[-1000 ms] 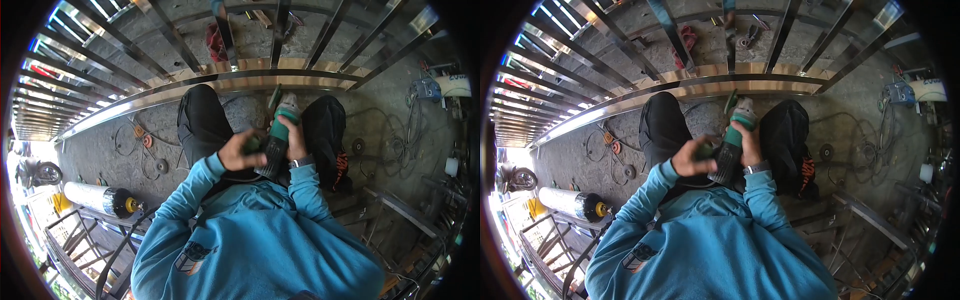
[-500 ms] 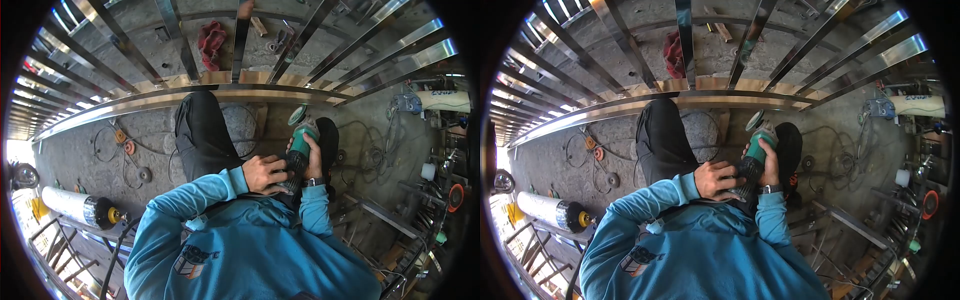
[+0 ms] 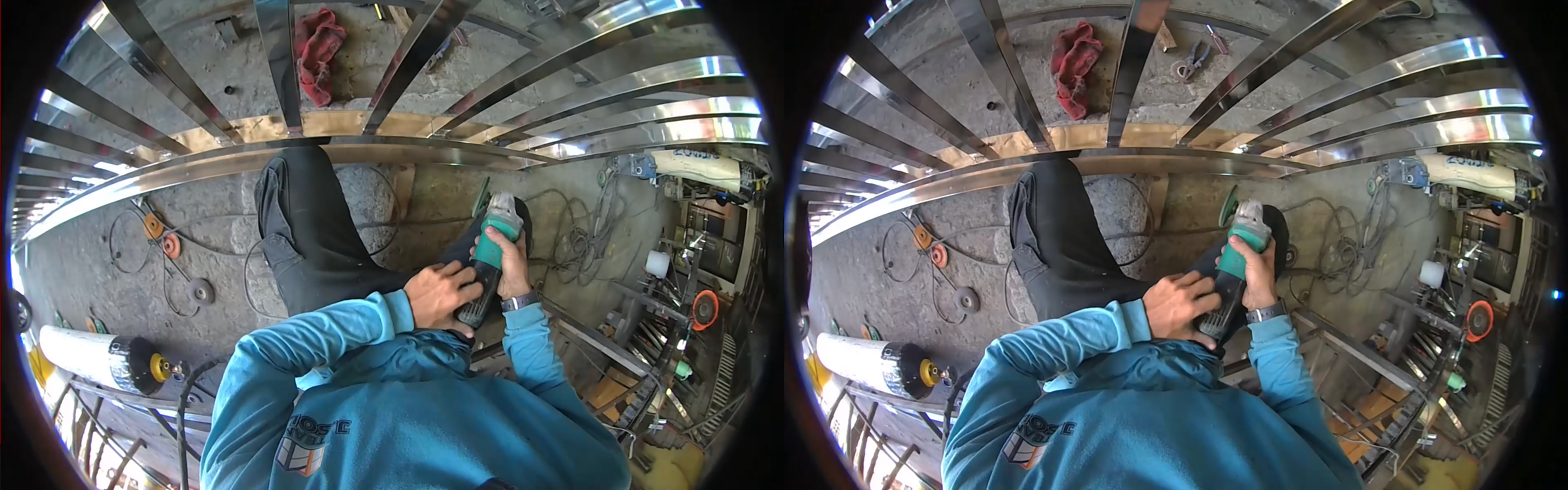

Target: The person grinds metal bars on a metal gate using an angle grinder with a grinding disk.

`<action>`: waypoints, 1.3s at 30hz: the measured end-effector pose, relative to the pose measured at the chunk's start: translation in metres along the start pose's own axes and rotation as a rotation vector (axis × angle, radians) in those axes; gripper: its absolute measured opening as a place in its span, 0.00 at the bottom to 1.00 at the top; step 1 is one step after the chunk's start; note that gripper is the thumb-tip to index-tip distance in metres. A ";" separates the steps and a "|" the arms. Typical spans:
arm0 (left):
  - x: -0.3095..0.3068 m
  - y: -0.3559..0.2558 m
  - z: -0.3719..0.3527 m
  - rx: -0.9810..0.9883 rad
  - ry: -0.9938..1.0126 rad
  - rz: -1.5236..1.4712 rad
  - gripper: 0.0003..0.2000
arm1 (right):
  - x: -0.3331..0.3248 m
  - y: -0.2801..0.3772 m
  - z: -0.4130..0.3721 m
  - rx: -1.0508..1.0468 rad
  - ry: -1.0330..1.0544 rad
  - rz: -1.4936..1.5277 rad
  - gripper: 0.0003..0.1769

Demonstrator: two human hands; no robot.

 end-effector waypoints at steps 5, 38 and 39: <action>0.006 0.025 0.030 -0.270 0.106 -0.366 0.35 | 0.002 0.036 0.003 -0.066 0.077 -0.250 0.36; 0.112 0.093 0.003 -0.864 0.180 -1.265 0.40 | 0.051 0.098 -0.001 -0.588 0.350 -1.091 0.52; 0.124 0.097 -0.005 -0.866 0.218 -1.244 0.38 | 0.048 0.097 0.001 -0.544 0.332 -1.065 0.52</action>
Point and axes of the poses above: each hand's wrist, its own z-axis towards the middle knuckle, its own x-axis out of the palm, y = z × x, the point moved 9 cm from there along z, towards the middle knuckle, and after that the axes turned 7 degrees about -y, right-handed, at the moved point
